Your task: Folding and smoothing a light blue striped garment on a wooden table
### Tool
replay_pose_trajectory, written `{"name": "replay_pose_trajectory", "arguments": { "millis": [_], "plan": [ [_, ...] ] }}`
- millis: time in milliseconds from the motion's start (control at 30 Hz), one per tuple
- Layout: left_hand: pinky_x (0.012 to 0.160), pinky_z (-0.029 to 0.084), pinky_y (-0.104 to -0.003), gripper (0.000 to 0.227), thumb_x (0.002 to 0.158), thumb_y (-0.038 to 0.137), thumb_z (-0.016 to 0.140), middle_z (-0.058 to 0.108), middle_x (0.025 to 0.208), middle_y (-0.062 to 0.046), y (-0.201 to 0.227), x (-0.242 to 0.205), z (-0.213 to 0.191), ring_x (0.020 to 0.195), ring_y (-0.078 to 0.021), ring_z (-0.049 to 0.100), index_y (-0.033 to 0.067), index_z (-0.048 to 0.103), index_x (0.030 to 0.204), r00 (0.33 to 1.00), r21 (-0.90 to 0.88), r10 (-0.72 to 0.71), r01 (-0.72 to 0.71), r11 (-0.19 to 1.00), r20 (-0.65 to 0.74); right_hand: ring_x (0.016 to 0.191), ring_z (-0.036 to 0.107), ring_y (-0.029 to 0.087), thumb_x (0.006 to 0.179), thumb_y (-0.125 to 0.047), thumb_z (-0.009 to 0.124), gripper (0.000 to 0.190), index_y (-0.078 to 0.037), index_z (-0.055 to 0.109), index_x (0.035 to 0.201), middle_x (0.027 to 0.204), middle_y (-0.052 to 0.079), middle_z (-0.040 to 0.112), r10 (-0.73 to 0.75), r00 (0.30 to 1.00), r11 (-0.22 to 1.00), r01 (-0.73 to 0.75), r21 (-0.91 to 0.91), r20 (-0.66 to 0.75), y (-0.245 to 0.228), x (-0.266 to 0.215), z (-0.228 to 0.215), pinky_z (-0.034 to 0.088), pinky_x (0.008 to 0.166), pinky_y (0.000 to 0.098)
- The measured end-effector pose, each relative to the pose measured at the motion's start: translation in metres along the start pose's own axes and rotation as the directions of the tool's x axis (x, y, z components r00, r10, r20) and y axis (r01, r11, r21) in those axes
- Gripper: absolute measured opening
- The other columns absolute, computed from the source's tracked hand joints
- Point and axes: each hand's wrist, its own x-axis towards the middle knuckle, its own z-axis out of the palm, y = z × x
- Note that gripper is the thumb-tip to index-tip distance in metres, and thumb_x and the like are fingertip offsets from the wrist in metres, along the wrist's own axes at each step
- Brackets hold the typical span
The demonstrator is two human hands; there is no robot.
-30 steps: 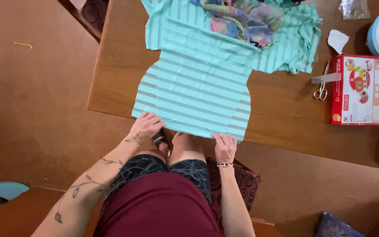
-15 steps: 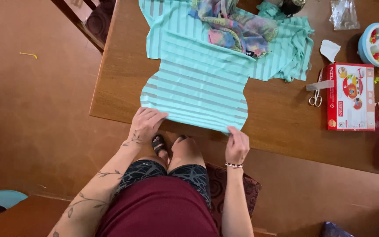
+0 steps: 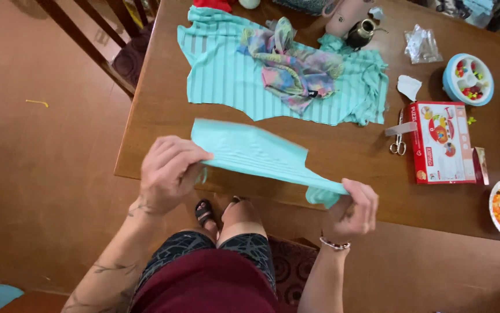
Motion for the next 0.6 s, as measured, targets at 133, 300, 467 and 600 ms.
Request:
{"name": "replay_pose_trajectory", "arguments": {
  "millis": [133,300,467,600],
  "plan": [
    [0.078,0.055,-0.038,0.007,0.095,0.009,0.071,0.071,0.083,-0.001,-0.001,0.046,-0.007,0.075,-0.0251,0.069,0.0126,0.076,0.091,1.000,0.016,-0.017,0.017,1.000,-0.002,0.071,0.068,0.028,0.089,0.008,0.061,0.019,-0.001,0.077,0.084,0.078,0.010,0.072,0.023,0.997,0.999,-0.019,0.045,-0.077,0.004,0.040,0.018,0.059,0.075,0.0406],
    [0.068,0.052,-0.045,0.005,0.098,0.015,0.072,0.072,0.080,-0.006,-0.052,0.083,0.020,0.073,-0.0290,0.064,0.0101,0.073,0.100,0.915,0.170,-0.329,0.294,0.941,0.236,0.084,0.072,0.030,0.105,-0.007,0.064,0.013,-0.004,0.075,0.100,0.092,0.011,0.075,0.112,0.951,0.980,-0.154,0.129,0.287,0.045,0.060,0.076,0.055,0.080,0.0394],
    [0.066,0.053,-0.039,0.005,0.099,0.022,0.071,0.073,0.078,0.000,-0.076,0.126,0.030,0.061,-0.0212,0.066,0.0225,0.076,0.099,0.886,0.197,-0.427,0.393,0.898,0.180,0.090,0.072,0.032,0.103,-0.004,0.062,0.013,-0.007,0.074,0.099,0.093,0.010,0.075,0.128,0.967,0.980,-0.158,0.121,0.222,0.048,0.101,0.098,0.054,0.083,0.0409],
    [0.068,0.057,-0.030,0.017,0.098,0.007,0.068,0.074,0.079,0.001,-0.060,0.147,0.019,0.072,-0.0168,0.073,0.0211,0.077,0.101,0.950,0.003,-0.312,0.312,0.950,0.006,0.088,0.072,0.022,0.104,-0.006,0.060,0.020,-0.013,0.077,0.097,0.094,0.001,0.075,0.065,0.996,0.987,-0.073,0.143,0.058,0.049,0.128,0.094,0.055,0.085,0.0354]
  ]
}}
